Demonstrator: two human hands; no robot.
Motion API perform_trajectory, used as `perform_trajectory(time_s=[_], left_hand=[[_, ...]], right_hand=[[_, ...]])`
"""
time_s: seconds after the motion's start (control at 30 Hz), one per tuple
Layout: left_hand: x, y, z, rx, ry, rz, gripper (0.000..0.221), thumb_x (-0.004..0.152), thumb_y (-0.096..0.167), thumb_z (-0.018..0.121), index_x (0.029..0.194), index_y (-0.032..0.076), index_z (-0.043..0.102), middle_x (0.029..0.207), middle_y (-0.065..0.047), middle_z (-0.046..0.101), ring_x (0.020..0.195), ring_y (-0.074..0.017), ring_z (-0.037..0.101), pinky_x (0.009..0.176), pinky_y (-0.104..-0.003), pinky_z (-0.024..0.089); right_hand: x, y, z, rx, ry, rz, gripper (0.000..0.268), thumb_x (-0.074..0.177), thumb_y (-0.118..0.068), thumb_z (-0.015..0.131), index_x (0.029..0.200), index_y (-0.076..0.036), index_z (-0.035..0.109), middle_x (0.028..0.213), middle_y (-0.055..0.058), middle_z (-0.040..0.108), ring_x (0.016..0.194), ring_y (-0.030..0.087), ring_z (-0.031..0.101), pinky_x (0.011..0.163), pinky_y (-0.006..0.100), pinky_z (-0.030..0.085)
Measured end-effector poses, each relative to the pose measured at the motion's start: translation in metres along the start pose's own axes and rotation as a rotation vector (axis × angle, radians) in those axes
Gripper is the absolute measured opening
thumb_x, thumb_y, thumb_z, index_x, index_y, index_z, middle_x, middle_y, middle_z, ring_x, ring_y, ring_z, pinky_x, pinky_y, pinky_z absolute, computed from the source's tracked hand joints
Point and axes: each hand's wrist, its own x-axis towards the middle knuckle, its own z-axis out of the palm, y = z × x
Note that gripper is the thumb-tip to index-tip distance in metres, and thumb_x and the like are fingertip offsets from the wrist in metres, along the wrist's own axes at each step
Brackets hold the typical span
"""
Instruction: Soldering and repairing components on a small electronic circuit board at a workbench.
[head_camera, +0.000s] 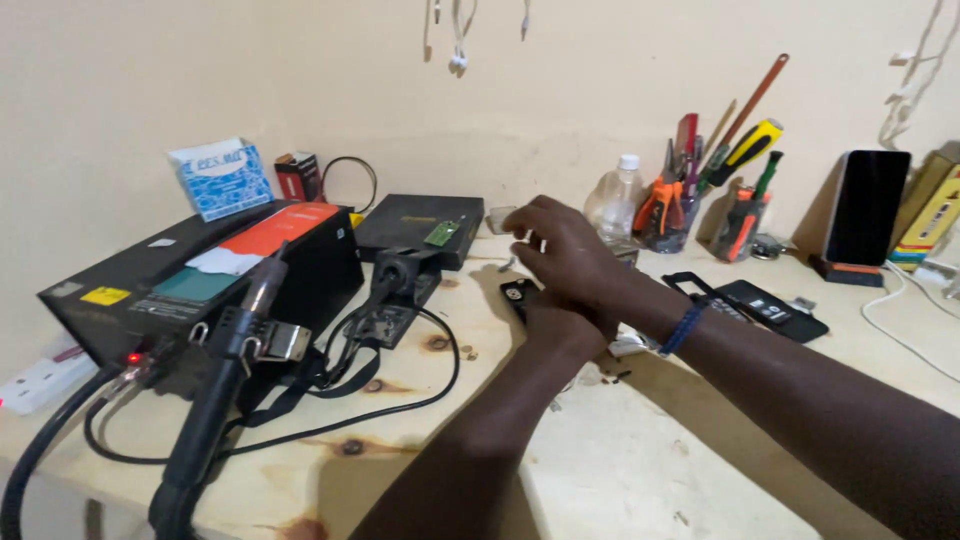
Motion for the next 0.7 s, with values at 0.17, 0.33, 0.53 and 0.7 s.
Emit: perform_trajectory(time_s=[0.17,0.33,0.53,0.7], left_hand=[[0.012,-0.004,0.017,0.052,0.1,-0.025,0.054,0.097,0.052,0.056,0.095,0.004,0.081,0.09,-0.016,0.081,0.1,-0.0378,0.081,0.081,-0.049,0.063],[0.02,0.002,0.029,0.085,0.153,-0.022,0.048,0.097,0.047,0.058,0.093,0.005,0.081,0.086,-0.014,0.081,0.095,-0.0346,0.082,0.075,-0.046,0.062],[0.013,-0.001,0.001,0.127,0.067,0.025,0.055,0.098,0.057,0.055,0.108,0.008,0.078,0.101,-0.015,0.079,0.104,-0.0356,0.079,0.083,-0.051,0.061],[-0.011,0.01,-0.031,0.064,-0.089,0.074,0.049,0.107,0.045,0.046,0.131,0.013,0.074,0.13,-0.017,0.074,0.117,-0.0376,0.072,0.096,-0.052,0.056]], right_hand=[[0.034,-0.09,0.059,-0.046,-0.221,-0.242,0.052,0.084,-0.011,0.084,0.131,-0.003,0.064,0.126,0.03,0.062,0.095,0.049,0.072,0.076,0.058,0.061],[0.044,-0.106,0.118,-0.157,-0.25,-0.508,0.048,0.085,-0.018,0.087,0.126,-0.005,0.064,0.114,0.02,0.057,0.095,0.052,0.067,0.067,0.059,0.059],[0.054,-0.14,0.046,0.031,-0.213,-0.378,0.022,0.105,-0.018,0.058,0.114,0.001,0.066,0.111,0.024,0.066,0.104,0.048,0.07,0.082,0.052,0.06],[0.043,-0.152,-0.075,0.258,0.136,0.08,0.036,0.114,-0.04,0.039,0.116,-0.007,0.053,0.101,0.013,0.075,0.069,0.014,0.074,0.05,0.02,0.059]])
